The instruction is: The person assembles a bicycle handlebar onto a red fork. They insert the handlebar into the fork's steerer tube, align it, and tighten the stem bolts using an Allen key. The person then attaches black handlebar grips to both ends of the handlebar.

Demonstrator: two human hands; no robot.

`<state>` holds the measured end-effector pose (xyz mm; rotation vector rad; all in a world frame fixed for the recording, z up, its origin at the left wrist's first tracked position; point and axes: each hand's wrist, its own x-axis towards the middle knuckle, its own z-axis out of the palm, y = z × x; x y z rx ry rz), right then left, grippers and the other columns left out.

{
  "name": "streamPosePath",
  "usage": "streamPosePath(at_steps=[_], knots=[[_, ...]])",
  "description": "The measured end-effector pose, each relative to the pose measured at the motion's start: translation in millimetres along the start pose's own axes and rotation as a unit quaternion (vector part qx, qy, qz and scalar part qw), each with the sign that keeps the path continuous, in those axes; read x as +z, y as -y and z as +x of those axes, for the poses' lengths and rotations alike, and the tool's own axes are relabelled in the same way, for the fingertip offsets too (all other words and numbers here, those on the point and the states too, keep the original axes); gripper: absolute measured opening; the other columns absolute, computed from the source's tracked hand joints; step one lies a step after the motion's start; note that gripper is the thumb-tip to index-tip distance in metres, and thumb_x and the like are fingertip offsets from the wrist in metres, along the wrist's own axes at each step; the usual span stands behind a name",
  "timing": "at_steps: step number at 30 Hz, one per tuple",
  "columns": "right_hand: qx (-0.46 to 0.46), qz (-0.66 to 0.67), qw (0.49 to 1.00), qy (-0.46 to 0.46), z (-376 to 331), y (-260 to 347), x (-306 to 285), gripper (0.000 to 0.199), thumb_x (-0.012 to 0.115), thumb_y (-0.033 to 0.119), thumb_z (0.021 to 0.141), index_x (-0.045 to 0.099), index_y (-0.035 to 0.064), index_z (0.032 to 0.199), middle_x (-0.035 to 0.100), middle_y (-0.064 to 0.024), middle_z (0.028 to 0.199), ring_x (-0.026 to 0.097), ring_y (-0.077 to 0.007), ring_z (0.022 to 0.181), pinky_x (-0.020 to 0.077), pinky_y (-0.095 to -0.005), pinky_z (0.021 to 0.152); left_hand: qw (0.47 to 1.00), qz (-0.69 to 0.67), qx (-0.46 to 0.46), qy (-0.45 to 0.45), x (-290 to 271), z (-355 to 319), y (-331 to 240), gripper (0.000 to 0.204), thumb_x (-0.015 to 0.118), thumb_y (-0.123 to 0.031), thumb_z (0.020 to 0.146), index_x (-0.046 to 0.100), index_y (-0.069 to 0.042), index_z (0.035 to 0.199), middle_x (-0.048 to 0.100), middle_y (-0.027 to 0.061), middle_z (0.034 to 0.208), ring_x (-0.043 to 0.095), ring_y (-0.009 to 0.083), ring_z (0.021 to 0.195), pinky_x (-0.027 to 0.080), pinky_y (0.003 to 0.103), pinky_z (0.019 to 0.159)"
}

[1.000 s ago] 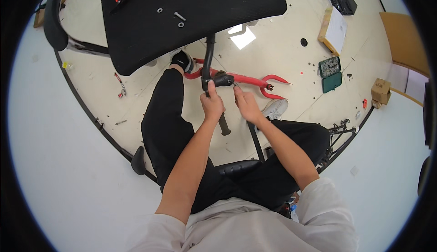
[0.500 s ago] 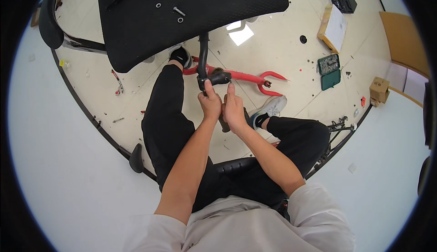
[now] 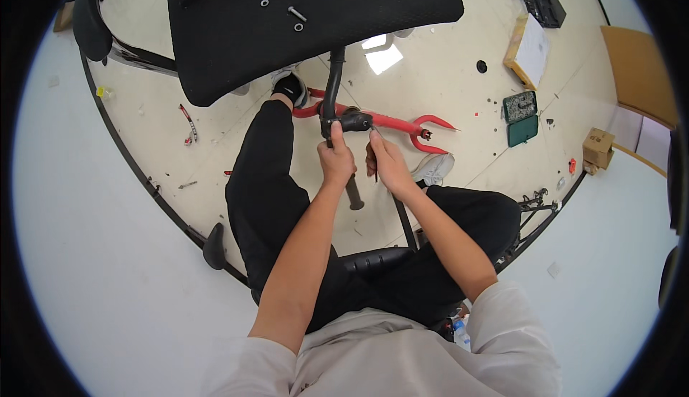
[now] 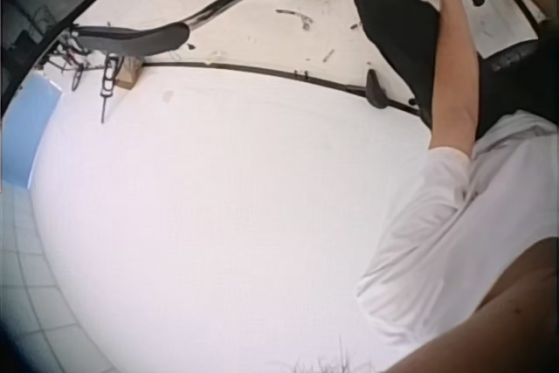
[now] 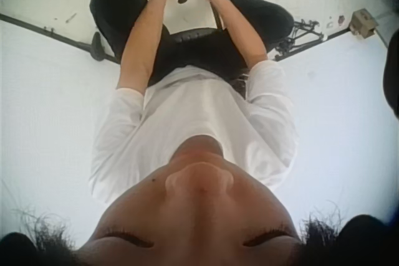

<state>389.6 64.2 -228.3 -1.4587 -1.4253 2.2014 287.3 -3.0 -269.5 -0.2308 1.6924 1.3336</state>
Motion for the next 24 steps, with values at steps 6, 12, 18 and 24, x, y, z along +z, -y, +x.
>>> streamPosePath(at_steps=[6,12,18,24], knots=[[-0.219,-0.418,0.88,0.048,-22.2,38.5,-60.9,0.029,0.062,0.008,0.086,0.056,-0.0014,0.112,0.061,-0.0159,0.101,0.061,-0.0286,0.094,0.049,-0.0375,0.085,0.991,0.125,-0.039,0.015,-14.5,4.2,-24.7,0.078,0.054,-0.071,0.088,0.045,-0.001,0.055,0.044,0.0075,0.047,0.05,0.0234,0.037,0.04,0.038,0.037],[-0.514,-0.643,0.548,0.15,-22.7,63.8,-59.8,0.031,0.064,0.008,0.079,0.06,0.0026,0.109,0.061,-0.0145,0.118,0.058,-0.0302,0.116,0.0456,-0.038,0.102,0.981,0.19,-0.039,0.01,-18.8,2.8,-42.0,0.08,0.055,-0.074,0.085,0.046,0.0,0.055,0.047,0.0099,0.05,0.052,0.025,0.039,0.043,0.039,0.038],[-0.6,-0.625,0.378,0.328,25.6,80.1,-61.5,0.014,0.063,0.011,0.075,0.063,0.002,0.085,0.064,-0.0108,0.105,0.06,-0.0281,0.109,0.046,-0.0384,0.105,0.975,0.214,-0.052,0.02,-15.9,5.3,-55.3,0.082,0.056,-0.075,0.084,0.051,0.004,0.059,0.053,0.014,0.055,0.057,0.0289,0.046,0.045,0.041,0.043],[-0.612,-0.565,0.338,0.438,51.6,76.5,-43.5,0.01,0.061,0.018,0.073,0.059,0.0084,0.075,0.054,-0.0039,0.08,0.057,-0.0216,0.08,0.0494,-0.0359,0.081,0.964,0.254,0.026,-0.08,-20.8,21.2,-11.3,0.096,0.059,-0.078,0.079,0.064,0.018,0.081,0.064,0.0367,0.079,0.068,0.0461,0.091,0.052,0.047,0.077]])
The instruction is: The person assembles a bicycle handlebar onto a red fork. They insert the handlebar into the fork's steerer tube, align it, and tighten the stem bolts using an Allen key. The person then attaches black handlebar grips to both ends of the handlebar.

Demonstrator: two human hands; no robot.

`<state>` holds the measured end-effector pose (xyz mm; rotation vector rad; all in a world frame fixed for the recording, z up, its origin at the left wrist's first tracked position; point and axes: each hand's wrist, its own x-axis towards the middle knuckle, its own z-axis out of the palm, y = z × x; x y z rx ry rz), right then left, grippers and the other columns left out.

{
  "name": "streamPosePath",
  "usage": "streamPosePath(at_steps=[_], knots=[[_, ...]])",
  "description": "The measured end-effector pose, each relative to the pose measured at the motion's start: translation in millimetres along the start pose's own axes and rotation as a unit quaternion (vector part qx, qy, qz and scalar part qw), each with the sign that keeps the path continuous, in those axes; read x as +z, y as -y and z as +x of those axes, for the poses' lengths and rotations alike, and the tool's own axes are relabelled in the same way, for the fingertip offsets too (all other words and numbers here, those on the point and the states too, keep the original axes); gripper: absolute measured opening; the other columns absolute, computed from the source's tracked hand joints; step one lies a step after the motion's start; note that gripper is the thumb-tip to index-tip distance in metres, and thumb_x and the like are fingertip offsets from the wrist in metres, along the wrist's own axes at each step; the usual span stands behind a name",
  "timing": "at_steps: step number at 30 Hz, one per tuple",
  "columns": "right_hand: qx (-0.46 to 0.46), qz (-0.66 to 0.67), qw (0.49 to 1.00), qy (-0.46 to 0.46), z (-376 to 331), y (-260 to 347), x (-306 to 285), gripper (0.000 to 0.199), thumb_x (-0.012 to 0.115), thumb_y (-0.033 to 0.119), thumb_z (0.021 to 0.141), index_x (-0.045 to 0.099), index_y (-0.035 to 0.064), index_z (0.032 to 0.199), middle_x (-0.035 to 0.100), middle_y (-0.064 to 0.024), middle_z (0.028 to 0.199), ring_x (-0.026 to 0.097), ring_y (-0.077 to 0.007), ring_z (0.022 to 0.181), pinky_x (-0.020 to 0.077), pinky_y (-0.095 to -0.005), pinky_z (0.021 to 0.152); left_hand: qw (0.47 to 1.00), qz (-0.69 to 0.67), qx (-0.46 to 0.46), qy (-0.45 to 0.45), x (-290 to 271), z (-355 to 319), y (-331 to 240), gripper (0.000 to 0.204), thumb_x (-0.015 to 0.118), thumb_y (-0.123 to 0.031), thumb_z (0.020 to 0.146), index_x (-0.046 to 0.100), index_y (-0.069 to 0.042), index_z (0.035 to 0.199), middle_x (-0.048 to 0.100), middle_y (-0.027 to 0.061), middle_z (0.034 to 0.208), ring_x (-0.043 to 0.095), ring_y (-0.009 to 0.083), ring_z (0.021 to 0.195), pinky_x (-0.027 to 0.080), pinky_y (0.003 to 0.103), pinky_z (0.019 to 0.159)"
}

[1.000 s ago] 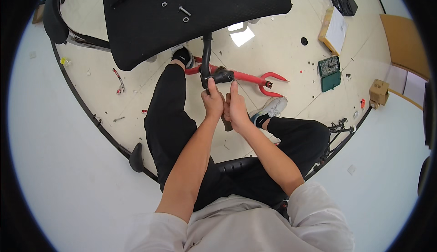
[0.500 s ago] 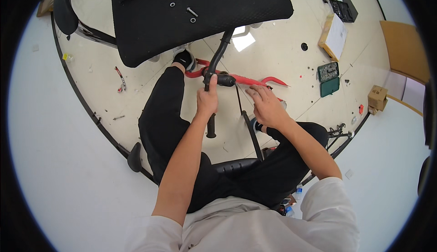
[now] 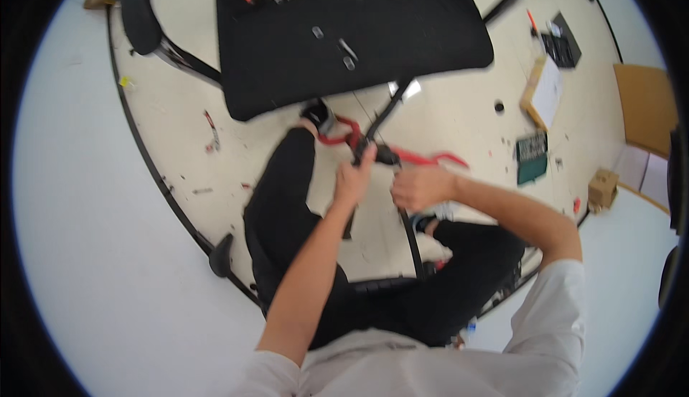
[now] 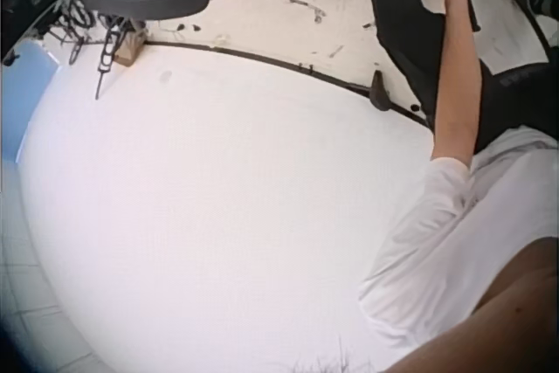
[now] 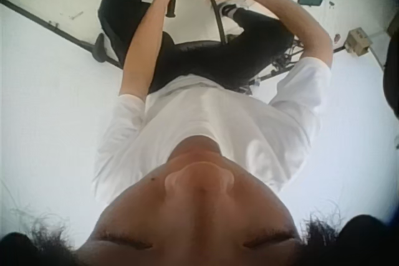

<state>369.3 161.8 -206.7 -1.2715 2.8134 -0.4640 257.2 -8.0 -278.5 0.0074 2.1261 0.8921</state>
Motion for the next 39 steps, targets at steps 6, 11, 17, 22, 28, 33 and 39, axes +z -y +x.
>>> streamPosePath(at_steps=[6,11,17,22,28,33,39], knots=[[-0.071,-0.054,0.996,-0.026,2.5,-3.3,12.5,0.017,0.056,0.029,0.089,0.05,0.0148,0.081,0.047,-0.0005,0.08,0.053,-0.0168,0.076,0.0443,-0.0304,0.07,0.997,0.01,0.002,0.077,-7.8,-7.4,4.3,0.089,0.059,-0.077,0.079,0.068,0.011,0.08,0.064,0.0362,0.081,0.069,0.0432,0.094,0.052,0.049,0.078],[-0.075,-0.052,0.994,-0.065,7.2,-1.0,34.7,0.018,0.057,0.032,0.093,0.051,0.0165,0.086,0.046,0.0022,0.079,0.051,-0.013,0.074,0.0405,-0.026,0.066,0.993,0.009,0.027,0.114,-23.1,-15.4,-1.6,0.084,0.059,-0.074,0.081,0.067,0.009,0.075,0.063,0.0315,0.071,0.07,0.0423,0.084,0.051,0.047,0.07],[-0.034,-0.056,0.994,-0.086,10.6,10.5,52.4,0.019,0.058,0.033,0.092,0.051,0.0152,0.087,0.047,0.0023,0.079,0.052,-0.0125,0.075,0.0414,-0.0265,0.066,0.996,0.016,0.028,0.085,-21.7,-17.9,7.9,0.083,0.06,-0.074,0.081,0.066,0.009,0.073,0.063,0.0318,0.07,0.069,0.0453,0.082,0.05,0.05,0.069],[0.031,0.001,0.991,-0.127,14.1,25.2,68.6,0.015,0.061,0.023,0.085,0.051,0.013,0.08,0.046,-0.0002,0.073,0.053,-0.0159,0.067,0.0415,-0.0307,0.059,0.996,0.044,0.041,0.061,-9.1,-7.0,27.9,0.088,0.058,-0.077,0.08,0.066,0.011,0.072,0.063,0.035,0.073,0.068,0.0478,0.084,0.051,0.052,0.071],[0.101,-0.081,0.983,-0.128,30.0,35.3,46.1,0.033,0.065,0.04,0.085,0.045,0.0145,0.077,0.043,0.001,0.074,0.049,-0.0145,0.069,0.04,-0.0269,0.066,0.994,-0.006,0.09,0.056,-25.8,-24.5,2.0,0.072,0.064,-0.061,0.087,0.061,0.008,0.067,0.054,0.0204,0.054,0.055,0.0297,0.052,0.045,0.047,0.059],[0.16,-0.102,0.973,-0.131,37.7,43.3,46.3,0.037,0.064,0.044,0.085,0.043,0.0145,0.075,0.041,0.0017,0.072,0.048,-0.0135,0.069,0.0392,-0.0272,0.065,0.993,0.001,0.084,0.083,-26.1,-19.8,4.2,0.072,0.063,-0.059,0.089,0.056,0.008,0.061,0.048,0.0173,0.05,0.046,0.0261,0.049,0.042,0.046,0.055],[0.238,-0.104,0.956,-0.137,49.9,50.5,48.4,0.038,0.065,0.044,0.083,0.044,0.0145,0.075,0.041,0.0015,0.071,0.047,-0.0138,0.068,0.0383,-0.0282,0.064,0.992,-0.029,0.102,0.074,-22.5,-19.4,7.9,0.073,0.062,-0.058,0.09,0.054,0.008,0.059,0.044,0.0145,0.049,0.043,0.022,0.05,0.04,0.045,0.053]])
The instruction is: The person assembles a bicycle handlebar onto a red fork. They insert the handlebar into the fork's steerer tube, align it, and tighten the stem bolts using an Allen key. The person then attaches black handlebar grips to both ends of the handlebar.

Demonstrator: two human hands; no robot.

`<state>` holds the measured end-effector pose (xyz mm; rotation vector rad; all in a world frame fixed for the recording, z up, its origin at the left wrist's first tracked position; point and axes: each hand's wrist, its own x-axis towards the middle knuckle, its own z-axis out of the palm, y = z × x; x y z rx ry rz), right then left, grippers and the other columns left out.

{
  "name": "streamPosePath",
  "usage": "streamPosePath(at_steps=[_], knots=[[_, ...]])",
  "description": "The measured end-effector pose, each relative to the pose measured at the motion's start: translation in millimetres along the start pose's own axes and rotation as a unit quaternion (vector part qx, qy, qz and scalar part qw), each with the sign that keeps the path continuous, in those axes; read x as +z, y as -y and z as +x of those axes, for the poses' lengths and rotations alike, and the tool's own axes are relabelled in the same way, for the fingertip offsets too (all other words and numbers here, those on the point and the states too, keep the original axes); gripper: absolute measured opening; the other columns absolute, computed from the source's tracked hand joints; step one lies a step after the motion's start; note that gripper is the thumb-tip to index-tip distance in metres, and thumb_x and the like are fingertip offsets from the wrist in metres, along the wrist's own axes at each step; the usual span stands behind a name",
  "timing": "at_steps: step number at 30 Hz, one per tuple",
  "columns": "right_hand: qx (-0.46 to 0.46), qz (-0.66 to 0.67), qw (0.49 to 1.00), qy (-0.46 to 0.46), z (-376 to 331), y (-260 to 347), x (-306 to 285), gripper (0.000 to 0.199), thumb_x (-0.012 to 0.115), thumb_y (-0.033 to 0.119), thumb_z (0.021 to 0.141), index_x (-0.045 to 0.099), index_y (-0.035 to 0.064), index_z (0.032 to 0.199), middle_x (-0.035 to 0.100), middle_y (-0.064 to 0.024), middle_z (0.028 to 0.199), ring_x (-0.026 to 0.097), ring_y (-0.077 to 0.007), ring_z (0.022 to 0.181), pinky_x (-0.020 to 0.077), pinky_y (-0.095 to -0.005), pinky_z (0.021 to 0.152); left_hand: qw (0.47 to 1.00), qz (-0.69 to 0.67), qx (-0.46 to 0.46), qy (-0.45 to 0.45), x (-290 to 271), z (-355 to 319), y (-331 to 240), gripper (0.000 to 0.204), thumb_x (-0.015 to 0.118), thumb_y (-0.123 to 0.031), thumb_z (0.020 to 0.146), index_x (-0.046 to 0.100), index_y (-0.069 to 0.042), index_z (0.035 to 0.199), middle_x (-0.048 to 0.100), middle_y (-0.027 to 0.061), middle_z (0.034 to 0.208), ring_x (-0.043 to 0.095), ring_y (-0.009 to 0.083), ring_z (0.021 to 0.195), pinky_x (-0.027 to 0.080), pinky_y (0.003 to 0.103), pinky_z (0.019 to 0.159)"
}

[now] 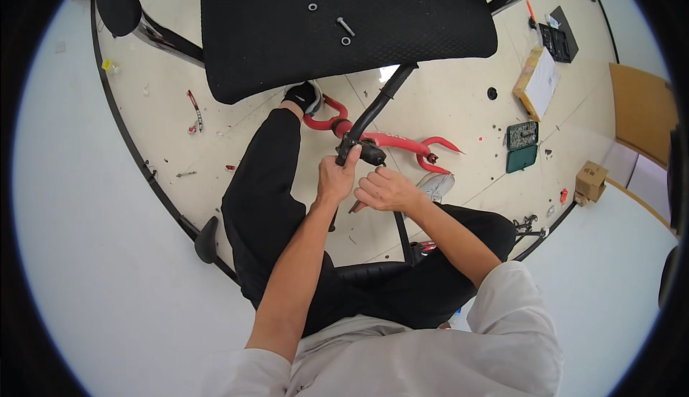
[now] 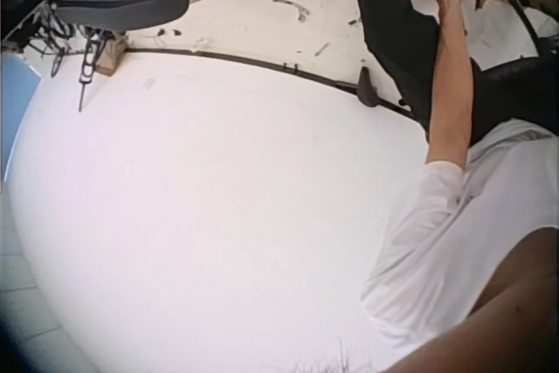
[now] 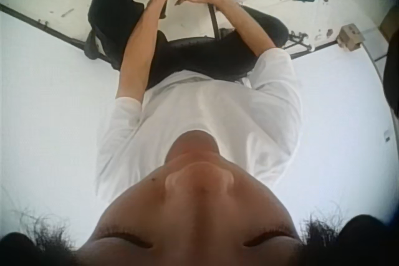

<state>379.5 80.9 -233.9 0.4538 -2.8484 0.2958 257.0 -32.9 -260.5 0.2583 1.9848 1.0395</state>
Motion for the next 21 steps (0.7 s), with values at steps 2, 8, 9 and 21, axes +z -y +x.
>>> streamPosePath(at_steps=[2,8,9,21], knots=[[0.016,0.009,1.0,-0.005,0.8,1.1,0.2,0.038,0.066,0.045,0.083,0.045,0.0142,0.076,0.041,0.0011,0.071,0.047,-0.0142,0.068,0.0383,-0.0287,0.065,1.0,-0.016,0.003,-0.006,1.9,-0.7,1.5,0.074,0.062,-0.058,0.09,0.053,0.008,0.059,0.044,0.0153,0.049,0.043,0.0221,0.05,0.04,0.046,0.054],[0.001,0.097,0.994,0.041,-5.4,-9.7,-9.9,0.038,0.068,0.044,0.083,0.049,0.0114,0.08,0.044,-0.0017,0.078,0.048,-0.0188,0.074,0.0412,-0.0316,0.072,1.0,-0.026,-0.007,-0.007,7.8,2.0,-3.3,0.076,0.059,-0.06,0.091,0.054,0.009,0.06,0.046,0.0169,0.05,0.046,0.0226,0.051,0.041,0.046,0.056],[0.015,0.123,0.991,0.042,-6.1,-11.8,-15.8,0.037,0.069,0.042,0.084,0.051,0.0103,0.082,0.046,-0.0028,0.08,0.049,-0.0202,0.076,0.0422,-0.0326,0.074,0.999,-0.028,-0.019,-0.001,8.8,0.7,-3.2,0.076,0.058,-0.06,0.091,0.055,0.009,0.06,0.046,0.0171,0.05,0.047,0.0229,0.051,0.041,0.046,0.056],[0.612,0.621,0.448,-0.197,-7.1,5.3,-20.6,0.027,0.057,0.025,0.099,0.059,-0.001,0.099,0.064,-0.0098,0.085,0.064,-0.0192,0.078,0.0522,-0.0322,0.074,0.975,-0.167,-0.146,0.015,18.3,5.1,-11.3,0.071,0.059,-0.066,0.088,0.045,-0.004,0.055,0.042,0.0026,0.048,0.045,0.0162,0.039,0.035,0.034,0.037]])
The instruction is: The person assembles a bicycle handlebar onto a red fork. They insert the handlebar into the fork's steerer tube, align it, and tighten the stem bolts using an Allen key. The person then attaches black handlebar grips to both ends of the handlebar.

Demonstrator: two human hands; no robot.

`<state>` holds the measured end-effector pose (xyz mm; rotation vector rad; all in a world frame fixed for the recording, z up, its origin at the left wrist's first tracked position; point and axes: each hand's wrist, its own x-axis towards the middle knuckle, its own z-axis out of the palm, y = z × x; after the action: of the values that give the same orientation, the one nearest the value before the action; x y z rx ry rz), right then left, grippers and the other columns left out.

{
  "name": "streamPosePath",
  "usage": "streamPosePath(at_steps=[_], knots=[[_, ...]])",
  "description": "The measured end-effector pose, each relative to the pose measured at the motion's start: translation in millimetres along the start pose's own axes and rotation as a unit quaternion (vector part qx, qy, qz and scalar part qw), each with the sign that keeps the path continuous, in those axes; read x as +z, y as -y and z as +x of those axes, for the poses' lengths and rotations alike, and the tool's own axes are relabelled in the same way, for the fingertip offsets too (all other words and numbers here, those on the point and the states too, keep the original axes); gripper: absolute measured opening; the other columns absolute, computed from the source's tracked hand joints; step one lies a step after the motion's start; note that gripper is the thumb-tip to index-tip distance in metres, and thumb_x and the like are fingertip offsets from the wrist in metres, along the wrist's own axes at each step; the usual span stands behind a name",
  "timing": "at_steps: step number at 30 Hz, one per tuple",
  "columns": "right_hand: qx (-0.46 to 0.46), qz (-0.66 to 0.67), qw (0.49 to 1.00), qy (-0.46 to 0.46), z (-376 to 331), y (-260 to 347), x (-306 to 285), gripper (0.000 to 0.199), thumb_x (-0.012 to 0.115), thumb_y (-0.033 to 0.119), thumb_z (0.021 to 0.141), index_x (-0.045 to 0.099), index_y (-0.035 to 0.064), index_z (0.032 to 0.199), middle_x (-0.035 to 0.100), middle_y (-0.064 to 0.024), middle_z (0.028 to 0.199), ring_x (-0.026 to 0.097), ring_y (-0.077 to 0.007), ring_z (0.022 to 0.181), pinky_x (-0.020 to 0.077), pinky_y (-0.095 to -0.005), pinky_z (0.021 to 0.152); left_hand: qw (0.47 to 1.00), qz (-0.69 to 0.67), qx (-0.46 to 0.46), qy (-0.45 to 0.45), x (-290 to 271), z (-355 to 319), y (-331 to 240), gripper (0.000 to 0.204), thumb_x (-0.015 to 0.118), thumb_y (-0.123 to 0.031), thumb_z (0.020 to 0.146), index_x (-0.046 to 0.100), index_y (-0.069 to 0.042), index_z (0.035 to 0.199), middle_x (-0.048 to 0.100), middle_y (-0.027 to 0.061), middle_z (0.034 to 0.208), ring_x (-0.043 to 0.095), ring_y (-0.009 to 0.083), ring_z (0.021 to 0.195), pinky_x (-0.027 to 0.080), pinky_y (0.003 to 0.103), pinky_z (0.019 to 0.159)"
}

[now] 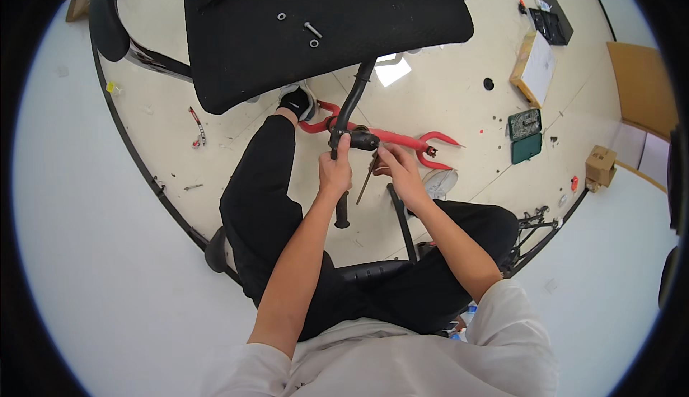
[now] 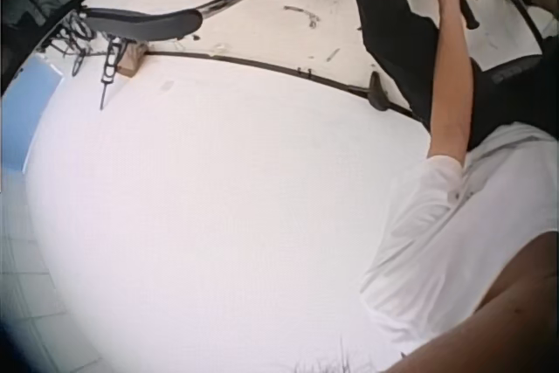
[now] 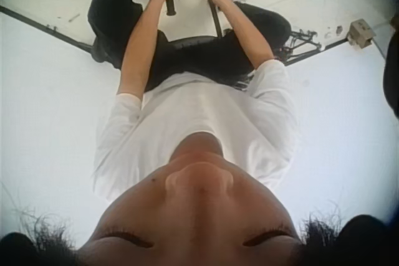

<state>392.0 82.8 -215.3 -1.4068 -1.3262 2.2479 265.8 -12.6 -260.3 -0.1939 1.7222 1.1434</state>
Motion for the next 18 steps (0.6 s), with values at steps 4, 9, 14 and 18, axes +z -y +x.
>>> streamPosePath(at_steps=[4,9,14,18], knots=[[0.068,0.113,0.99,0.055,12.0,2.8,13.6,0.032,0.046,0.028,0.105,0.056,0.0012,0.092,0.063,-0.0087,0.08,0.064,-0.0183,0.071,0.0541,-0.0317,0.072,1.0,-0.026,0.004,0.008,-0.7,-4.4,-2.4,0.071,0.056,-0.066,0.089,0.041,-0.007,0.054,0.04,0.0027,0.046,0.042,0.0157,0.035,0.033,0.032,0.034],[0.125,0.139,0.98,0.07,10.5,10.7,12.3,0.032,0.043,0.031,0.106,0.052,0.0039,0.092,0.053,-0.0037,0.069,0.059,-0.0174,0.063,0.0511,-0.0317,0.061,0.999,-0.045,0.0,0.005,6.7,-9.4,-4.0,0.065,0.047,-0.069,0.093,0.028,-0.017,0.059,0.028,-0.0041,0.049,0.028,0.0091,0.036,0.023,0.028,0.034],[0.082,0.058,0.995,0.022,11.3,5.2,18.9,0.031,0.044,0.033,0.106,0.047,0.0085,0.087,0.04,0.0026,0.064,0.037,-0.0085,0.049,0.0326,-0.0263,0.046,0.998,-0.054,-0.013,0.019,9.2,-11.7,-7.4,0.066,0.046,-0.069,0.094,0.027,-0.016,0.058,0.027,-0.0042,0.048,0.025,0.0088,0.035,0.023,0.028,0.035],[-0.029,-0.046,0.997,-0.06,15.0,-12.1,28.2,0.033,0.044,0.033,0.106,0.042,0.0099,0.083,0.03,0.0051,0.063,0.026,-0.0072,0.048,0.0255,-0.0255,0.044,0.998,-0.06,-0.012,0.021,10.1,-10.5,-7.4,0.066,0.047,-0.067,0.094,0.029,-0.015,0.058,0.028,-0.0035,0.047,0.027,0.0093,0.034,0.023,0.028,0.034]])
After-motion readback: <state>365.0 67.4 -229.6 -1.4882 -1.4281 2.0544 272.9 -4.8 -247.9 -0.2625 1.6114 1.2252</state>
